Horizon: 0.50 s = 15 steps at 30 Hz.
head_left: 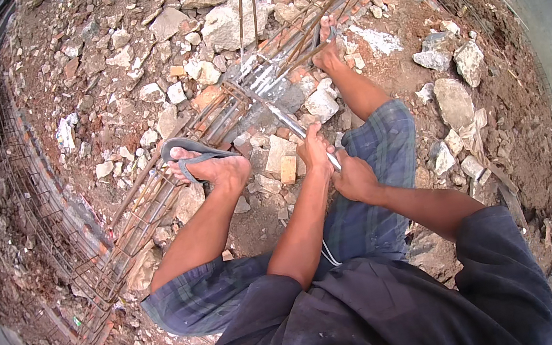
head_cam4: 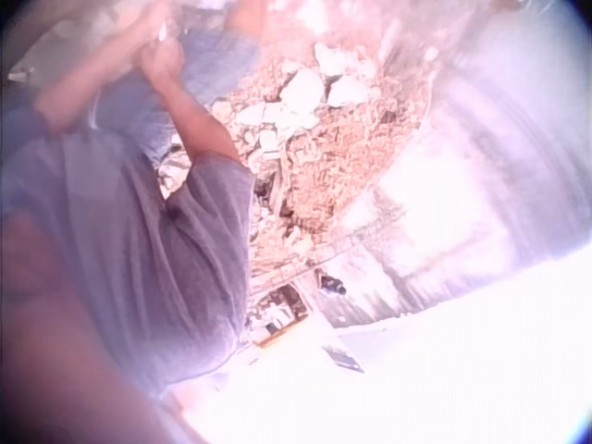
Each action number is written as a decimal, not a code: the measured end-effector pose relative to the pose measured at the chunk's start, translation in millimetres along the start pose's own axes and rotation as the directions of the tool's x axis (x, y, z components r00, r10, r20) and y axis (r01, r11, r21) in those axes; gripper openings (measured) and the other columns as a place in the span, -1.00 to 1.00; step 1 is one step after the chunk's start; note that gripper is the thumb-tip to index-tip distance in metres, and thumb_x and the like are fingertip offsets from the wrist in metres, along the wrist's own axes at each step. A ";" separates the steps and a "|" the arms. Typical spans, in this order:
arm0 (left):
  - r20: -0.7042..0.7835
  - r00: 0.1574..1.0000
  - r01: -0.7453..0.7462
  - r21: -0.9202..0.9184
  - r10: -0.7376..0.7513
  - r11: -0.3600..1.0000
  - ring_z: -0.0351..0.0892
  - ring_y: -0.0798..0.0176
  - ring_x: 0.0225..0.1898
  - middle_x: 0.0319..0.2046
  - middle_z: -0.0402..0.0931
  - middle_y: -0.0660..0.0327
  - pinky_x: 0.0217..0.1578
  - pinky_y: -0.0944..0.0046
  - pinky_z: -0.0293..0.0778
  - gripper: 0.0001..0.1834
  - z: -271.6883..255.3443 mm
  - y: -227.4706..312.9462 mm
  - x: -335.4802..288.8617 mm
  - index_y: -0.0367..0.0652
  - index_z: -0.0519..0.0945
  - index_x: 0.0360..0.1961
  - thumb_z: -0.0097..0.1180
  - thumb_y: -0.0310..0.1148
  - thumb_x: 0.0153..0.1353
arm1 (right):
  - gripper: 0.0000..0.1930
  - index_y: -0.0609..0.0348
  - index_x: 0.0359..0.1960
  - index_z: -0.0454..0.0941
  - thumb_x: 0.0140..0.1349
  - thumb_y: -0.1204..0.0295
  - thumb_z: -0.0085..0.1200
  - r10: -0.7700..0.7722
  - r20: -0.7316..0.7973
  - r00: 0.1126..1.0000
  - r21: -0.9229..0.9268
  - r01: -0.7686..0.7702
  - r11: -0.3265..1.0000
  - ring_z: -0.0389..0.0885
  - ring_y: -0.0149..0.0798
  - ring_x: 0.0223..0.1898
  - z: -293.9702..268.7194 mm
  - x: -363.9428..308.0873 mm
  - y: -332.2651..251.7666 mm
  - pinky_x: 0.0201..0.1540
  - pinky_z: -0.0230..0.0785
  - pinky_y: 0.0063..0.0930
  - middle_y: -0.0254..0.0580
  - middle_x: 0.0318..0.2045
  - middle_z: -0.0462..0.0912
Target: The person uses a metal bar to bend and secure rebar ties on a rebar cage at a construction site. The person repeatedly twists the bar to tighten the wire ties around intersecting rebar rods, then moves to adjacent tie points to continue securing the cage.
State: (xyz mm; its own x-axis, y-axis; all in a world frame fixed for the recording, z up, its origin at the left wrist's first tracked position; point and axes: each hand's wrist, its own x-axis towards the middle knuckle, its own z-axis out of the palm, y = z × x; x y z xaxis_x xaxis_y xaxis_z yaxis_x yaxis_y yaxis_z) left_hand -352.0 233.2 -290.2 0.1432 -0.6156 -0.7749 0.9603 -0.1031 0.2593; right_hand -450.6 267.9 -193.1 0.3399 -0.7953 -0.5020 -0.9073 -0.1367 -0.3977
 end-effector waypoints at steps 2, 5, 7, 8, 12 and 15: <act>-0.035 0.997 0.068 0.145 -0.064 0.987 0.19 0.50 -0.67 -0.61 0.21 0.44 -0.70 0.41 0.19 -0.71 2.2 12.3 -9.5 0.01 0.43 -0.35 0.38 -0.27 0.15 | -0.55 0.42 0.10 0.39 0.19 0.44 0.10 0.001 -0.005 1.000 0.009 -0.001 1.000 0.70 0.38 -0.17 3.5 3.5 -1.2 -0.01 0.50 0.21 0.39 -0.30 0.70; -0.214 0.974 0.110 0.175 -0.071 0.978 0.20 0.47 -0.68 -0.61 0.23 0.41 -0.71 0.40 0.18 -0.68 14.1 8.1 -20.7 -0.03 0.41 -0.37 0.40 -0.30 0.13 | -0.57 0.43 0.07 0.39 0.20 0.43 0.07 -0.036 0.000 0.999 0.026 0.036 0.999 0.70 0.38 -0.18 7.8 2.2 8.5 -0.02 0.50 0.21 0.39 -0.31 0.70; -0.279 0.960 0.081 0.178 -0.028 0.981 0.20 0.45 -0.69 -0.63 0.22 0.40 -0.72 0.39 0.16 -0.68 19.4 0.9 -22.8 -0.05 0.40 -0.39 0.40 -0.32 0.14 | -0.58 0.43 0.05 0.39 0.22 0.40 0.07 -0.030 0.041 0.999 0.053 0.028 0.998 0.70 0.38 -0.19 12.9 -0.4 13.7 -0.02 0.50 0.22 0.38 -0.32 0.70; -0.296 0.955 0.058 0.128 -0.018 0.990 0.18 0.43 -0.72 -0.67 0.21 0.39 -0.75 0.36 0.12 -0.68 13.0 -3.9 -19.8 -0.09 0.41 -0.39 0.40 -0.34 0.15 | -0.58 0.43 0.04 0.39 0.22 0.39 0.07 -0.025 0.052 0.998 0.063 0.021 0.998 0.70 0.39 -0.19 13.9 1.7 18.1 -0.02 0.50 0.22 0.38 -0.33 0.70; -0.303 0.877 -0.245 0.389 0.374 0.888 0.18 0.38 -0.79 -0.74 0.25 0.36 -0.78 0.25 0.15 -0.75 -21.5 -51.6 10.6 -0.16 0.54 -0.44 0.39 -0.31 0.15 | -0.58 0.39 0.04 0.36 0.28 0.32 0.08 0.047 0.136 0.990 0.033 -0.052 0.998 0.71 0.38 -0.22 44.0 7.6 44.1 -0.08 0.50 0.23 0.40 -0.35 0.69; -0.296 0.910 -0.168 0.380 0.291 0.910 0.23 0.35 -0.73 -0.65 0.35 0.30 -0.76 0.21 0.17 -0.71 -37.6 -57.3 22.6 -0.14 0.47 -0.47 0.38 -0.30 0.13 | -0.57 0.37 0.05 0.35 0.32 0.27 0.05 0.011 0.111 0.994 0.028 -0.015 0.999 0.71 0.38 -0.21 52.8 8.5 54.7 -0.06 0.50 0.24 0.38 -0.34 0.70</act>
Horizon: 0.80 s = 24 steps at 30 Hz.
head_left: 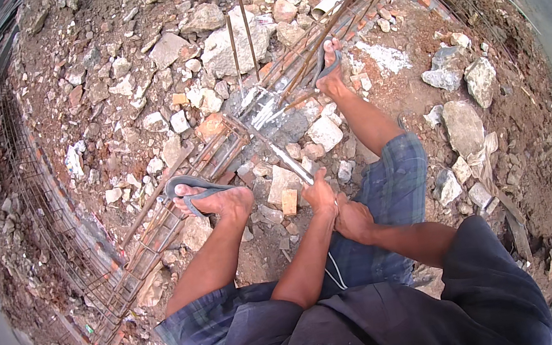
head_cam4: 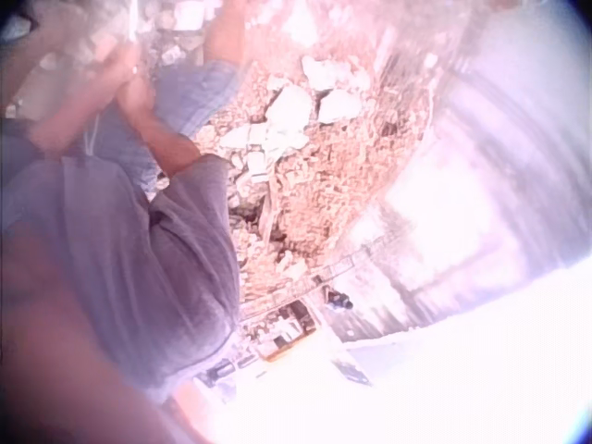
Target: The person uses a metal bar to bend and secure rebar ties on a rebar cage at a construction site. The person repeatedly twists the bar to tighten the wire ties around intersecting rebar rods, then moves to adjacent tie points to continue securing the cage.
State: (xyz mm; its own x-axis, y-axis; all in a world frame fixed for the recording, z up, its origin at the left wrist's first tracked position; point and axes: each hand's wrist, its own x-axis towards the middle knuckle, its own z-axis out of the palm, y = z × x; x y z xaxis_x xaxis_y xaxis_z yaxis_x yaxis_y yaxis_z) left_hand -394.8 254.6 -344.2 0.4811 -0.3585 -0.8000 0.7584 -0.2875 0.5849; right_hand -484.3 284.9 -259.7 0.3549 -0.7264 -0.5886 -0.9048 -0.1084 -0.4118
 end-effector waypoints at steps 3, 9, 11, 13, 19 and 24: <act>0.109 0.985 0.144 -0.121 -0.131 0.982 0.22 0.35 -0.75 -0.70 0.27 0.32 -0.78 0.25 0.16 -0.68 19.9 35.6 -15.0 -0.09 0.39 -0.46 0.35 -0.28 0.12 | -0.56 0.41 -0.04 0.42 0.27 0.23 0.13 -0.039 -0.127 0.991 0.006 0.040 0.999 0.70 0.37 -0.17 -19.3 4.0 -4.9 -0.07 0.52 0.19 0.42 -0.28 0.70; 0.165 0.977 0.157 -0.144 -0.133 0.977 0.16 0.39 -0.74 -0.66 0.19 0.33 -0.77 0.30 0.13 -0.67 18.3 68.9 -16.6 -0.08 0.36 -0.44 0.32 -0.26 0.12 | -0.54 0.34 0.01 0.64 0.28 0.16 0.17 0.181 0.091 0.979 0.155 -0.194 0.969 0.70 0.22 0.06 -46.3 17.3 -41.7 0.07 0.56 -0.02 0.31 -0.06 0.71; 0.186 0.972 0.172 -0.128 -0.146 0.977 0.14 0.41 -0.73 -0.66 0.16 0.36 -0.75 0.33 0.14 -0.66 18.3 70.0 -22.8 -0.07 0.34 -0.43 0.32 -0.25 0.13 | -0.56 0.33 -0.05 0.70 0.25 0.16 0.21 0.255 0.108 0.961 0.143 -0.269 0.953 0.70 0.18 0.10 -43.6 18.1 -38.7 0.11 0.55 -0.03 0.29 -0.02 0.71; 0.174 0.971 0.184 -0.109 -0.164 0.977 0.13 0.41 -0.73 -0.66 0.15 0.37 -0.74 0.34 0.14 -0.66 17.4 64.6 -27.4 -0.05 0.33 -0.43 0.32 -0.26 0.14 | -0.55 0.34 -0.06 0.70 0.25 0.16 0.20 0.239 0.116 0.964 0.184 -0.258 0.949 0.70 0.18 0.10 -43.2 12.4 -33.6 0.10 0.55 -0.03 0.28 -0.02 0.71; 0.102 0.988 0.130 -0.136 -0.117 0.982 0.19 0.38 -0.76 -0.72 0.21 0.35 -0.77 0.28 0.18 -0.70 5.0 43.9 -19.0 -0.08 0.39 -0.47 0.33 -0.30 0.15 | -0.67 0.26 -0.14 0.69 0.25 0.23 0.18 0.200 0.094 0.975 0.300 -0.220 0.928 0.73 0.25 -0.05 -12.6 15.9 -14.2 -0.03 0.55 -0.01 0.31 -0.20 0.73; 0.024 0.990 0.139 -0.003 -0.139 0.990 0.22 0.38 -0.78 -0.73 0.25 0.34 -0.77 0.27 0.19 -0.75 1.7 22.6 -11.9 -0.15 0.56 -0.39 0.37 -0.26 0.19 | -0.61 0.22 -0.05 0.68 0.28 0.16 0.14 0.088 0.061 0.994 0.332 -0.103 0.938 0.69 0.35 -0.04 13.5 12.7 16.8 0.03 0.52 0.12 0.35 -0.16 0.71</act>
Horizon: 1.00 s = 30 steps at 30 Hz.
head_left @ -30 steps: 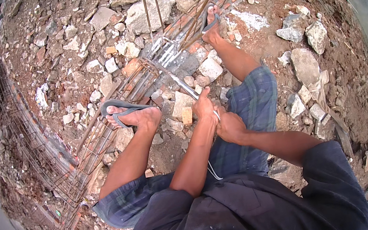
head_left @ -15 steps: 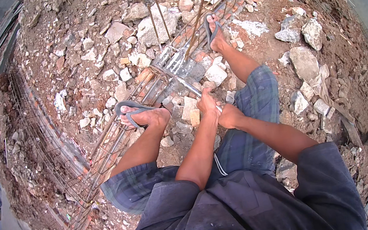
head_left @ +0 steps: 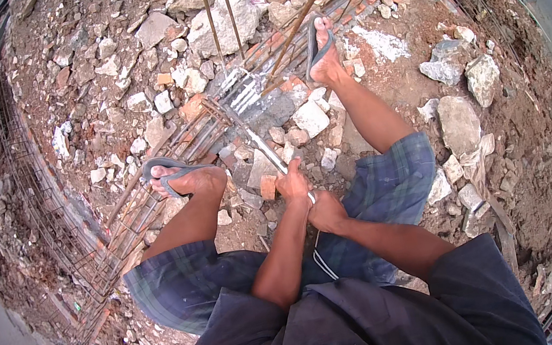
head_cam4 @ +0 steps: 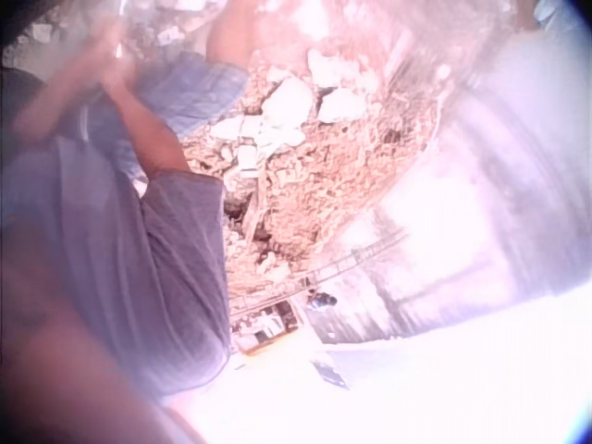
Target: The person uses a metal bar to bend and secure rebar ties on a rebar cage at a construction site. The person repeatedly twists the bar to tighten the wire ties around intersecting rebar rods, then moves to adjacent tie points to continue securing the cage.
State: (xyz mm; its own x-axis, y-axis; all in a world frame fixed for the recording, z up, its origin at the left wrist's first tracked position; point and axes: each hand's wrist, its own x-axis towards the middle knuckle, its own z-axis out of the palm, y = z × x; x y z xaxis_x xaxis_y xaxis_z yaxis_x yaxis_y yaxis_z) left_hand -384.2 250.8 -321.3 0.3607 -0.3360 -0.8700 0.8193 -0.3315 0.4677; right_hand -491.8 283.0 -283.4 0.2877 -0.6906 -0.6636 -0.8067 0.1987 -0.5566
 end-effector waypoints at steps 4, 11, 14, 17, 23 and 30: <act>0.003 1.000 0.024 -0.023 -0.024 0.999 0.35 0.26 -0.71 -0.70 0.38 0.25 -0.66 0.16 0.33 -0.67 1.8 -22.2 7.5 -0.29 0.68 -0.34 0.37 -0.18 0.21 | -0.63 0.23 -0.09 0.68 0.30 0.18 0.12 0.045 0.007 0.999 -0.044 -0.045 0.998 0.69 0.36 -0.06 -0.3 6.8 19.5 0.03 0.51 0.17 0.31 -0.17 0.72; -0.112 0.915 -0.368 0.162 0.388 0.916 0.30 0.31 -0.77 -0.72 0.29 0.31 -0.76 0.21 0.22 -0.64 -6.7 -57.3 70.8 -0.13 0.44 -0.55 0.32 -0.20 0.23 | -0.62 0.19 -0.02 0.67 0.29 0.19 0.12 -0.005 -0.041 0.999 -0.157 -0.001 0.988 0.70 0.34 -0.04 13.4 26.3 27.3 0.07 0.51 0.16 0.32 -0.14 0.72; -0.043 0.979 -0.194 0.088 0.198 0.977 0.27 0.32 -0.77 -0.72 0.29 0.30 -0.77 0.21 0.23 -0.65 25.6 -14.9 27.5 -0.13 0.44 -0.56 0.31 -0.23 0.22 | -0.64 0.21 -0.06 0.70 0.28 0.20 0.13 0.018 -0.061 0.998 -0.141 -0.027 0.990 0.69 0.30 0.02 -14.9 29.5 6.0 0.13 0.50 0.11 0.33 -0.07 0.71; -0.012 0.984 -0.180 0.032 0.180 0.983 0.26 0.32 -0.77 -0.71 0.30 0.30 -0.77 0.21 0.25 -0.69 20.0 10.2 19.9 -0.11 0.45 -0.56 0.32 -0.29 0.19 | -0.65 0.22 -0.08 0.72 0.25 0.22 0.14 -0.009 -0.130 0.991 -0.141 -0.010 0.990 0.70 0.27 0.04 -21.1 12.9 -28.6 0.11 0.52 0.05 0.33 -0.09 0.72; 0.054 0.995 -0.078 -0.062 0.082 0.995 0.23 0.35 -0.76 -0.71 0.29 0.32 -0.75 0.24 0.23 -0.68 24.2 33.7 -18.5 -0.07 0.46 -0.55 0.33 -0.25 0.23 | -0.62 0.30 -0.08 0.71 0.12 0.32 0.19 -0.052 -0.025 0.998 -0.098 0.049 0.994 0.75 0.19 -0.05 -31.5 14.2 -35.7 0.03 0.56 -0.04 0.25 -0.15 0.75; 0.138 0.990 -0.023 -0.110 0.038 0.994 0.30 0.34 -0.73 -0.69 0.31 0.33 -0.72 0.24 0.30 -0.62 9.2 36.7 2.6 -0.06 0.44 -0.51 0.37 -0.15 0.28 | -0.84 0.27 -0.28 0.59 0.16 0.45 0.19 -0.131 0.188 0.973 0.230 0.086 0.969 0.61 -0.19 -0.56 -36.8 6.9 -41.5 -0.45 0.46 -0.24 -0.09 -0.55 0.64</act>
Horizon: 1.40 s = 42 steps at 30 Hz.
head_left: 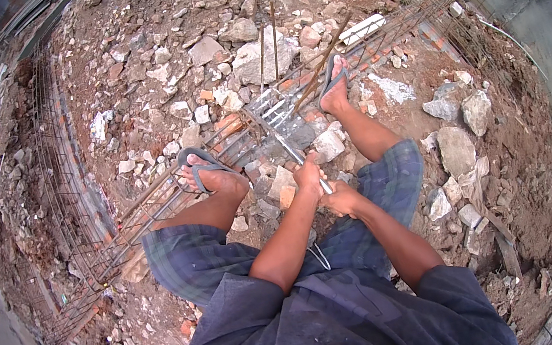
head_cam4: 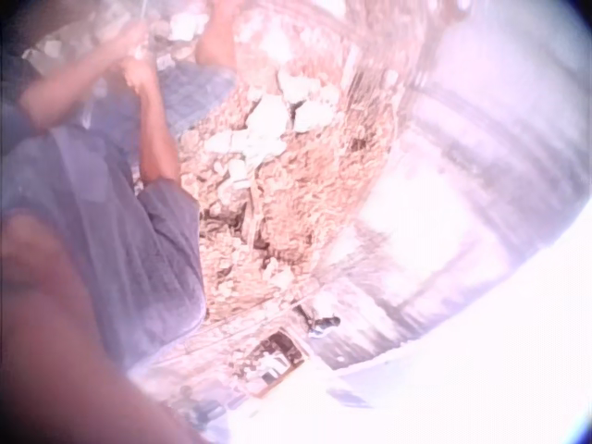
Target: The person uses a metal bar to bend and secure rebar ties on a rebar cage at a construction site. The person repeatedly twists the bar to tighten the wire ties around intersecting rebar rods, then moves to adjacent tie points to continue securing the cage.
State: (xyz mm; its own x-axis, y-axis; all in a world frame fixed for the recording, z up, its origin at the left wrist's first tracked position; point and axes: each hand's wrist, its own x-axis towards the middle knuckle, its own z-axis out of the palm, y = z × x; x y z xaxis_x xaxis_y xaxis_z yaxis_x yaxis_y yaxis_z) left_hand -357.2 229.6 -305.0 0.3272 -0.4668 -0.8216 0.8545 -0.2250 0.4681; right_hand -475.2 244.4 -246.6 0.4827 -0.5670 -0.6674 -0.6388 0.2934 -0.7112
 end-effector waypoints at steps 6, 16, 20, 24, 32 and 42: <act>0.251 0.968 0.029 -0.054 -0.015 0.998 0.42 0.35 -0.65 -0.63 0.40 0.34 -0.68 0.23 0.39 -0.57 -8.1 11.3 -8.2 0.02 0.42 -0.47 0.37 -0.01 0.30 | -0.89 0.17 -0.34 0.54 0.26 0.43 0.19 -0.115 -0.257 0.960 -0.386 0.007 0.923 0.40 -0.37 -0.68 9.0 -23.5 -25.3 -0.64 0.20 -0.37 -0.29 -0.58 0.52; 0.589 0.794 -0.169 -0.020 0.148 0.985 0.59 0.39 -0.53 -0.49 0.54 0.33 -0.54 0.36 0.54 -0.64 34.9 63.8 -50.0 -0.12 0.53 -0.08 0.32 -0.09 0.35 | -0.83 0.27 -0.17 0.54 0.26 0.47 0.18 -0.182 -0.223 0.958 -0.180 0.143 0.973 0.56 -0.30 -0.42 -31.3 -47.9 -93.2 -0.31 0.38 -0.33 -0.28 -0.45 0.57; 0.553 0.827 -0.162 0.062 0.101 0.985 0.61 0.40 -0.54 -0.51 0.56 0.34 -0.57 0.37 0.53 -0.61 11.9 48.3 -52.0 -0.09 0.53 -0.16 0.33 -0.02 0.32 | -0.90 0.16 -0.26 0.47 0.31 0.48 0.15 -0.027 -0.119 0.993 0.056 0.033 0.998 0.37 -0.45 -0.62 -17.3 -71.5 -78.8 -0.57 0.20 -0.44 -0.37 -0.54 0.44; 0.447 0.893 -0.097 0.097 0.044 0.991 0.60 0.35 -0.55 -0.53 0.55 0.29 -0.54 0.33 0.53 -0.59 -9.2 18.8 -41.3 -0.13 0.55 -0.27 0.36 0.00 0.27 | -0.85 0.07 -0.34 0.39 0.33 0.49 0.14 0.113 -0.066 0.991 0.184 -0.099 0.978 0.25 -0.50 -0.74 2.4 -85.9 -50.9 -0.72 0.06 -0.50 -0.46 -0.61 0.34; 0.333 0.943 -0.101 0.229 0.019 0.968 0.57 0.28 -0.57 -0.50 0.59 0.19 -0.50 0.25 0.54 -0.57 -35.5 -5.3 -7.7 -0.32 0.59 -0.21 0.35 -0.09 0.29 | -0.83 0.06 -0.37 0.43 0.33 0.44 0.19 0.187 -0.052 0.981 0.069 -0.183 0.981 0.32 -0.50 -0.71 12.4 -44.7 -15.9 -0.70 0.11 -0.51 -0.43 -0.61 0.42; 0.301 0.952 -0.037 0.283 -0.052 0.959 0.56 0.29 -0.57 -0.47 0.61 0.18 -0.52 0.23 0.51 -0.46 -37.9 -11.3 8.7 -0.29 0.60 -0.19 0.33 0.06 0.27 | -0.82 -0.01 -0.32 0.40 0.37 0.45 0.20 0.348 0.116 0.930 0.447 -0.362 0.818 0.27 -0.55 -0.68 9.5 -34.9 -22.5 -0.66 0.09 -0.55 -0.49 -0.59 0.38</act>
State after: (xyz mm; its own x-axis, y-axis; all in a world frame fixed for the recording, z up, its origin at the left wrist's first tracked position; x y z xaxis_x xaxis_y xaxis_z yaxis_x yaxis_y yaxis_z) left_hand -348.8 260.5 -329.8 0.1452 -0.6902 -0.7089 0.6931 -0.4403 0.5707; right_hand -472.0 264.9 -209.3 0.2962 -0.3357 -0.8942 -0.4296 0.7893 -0.4387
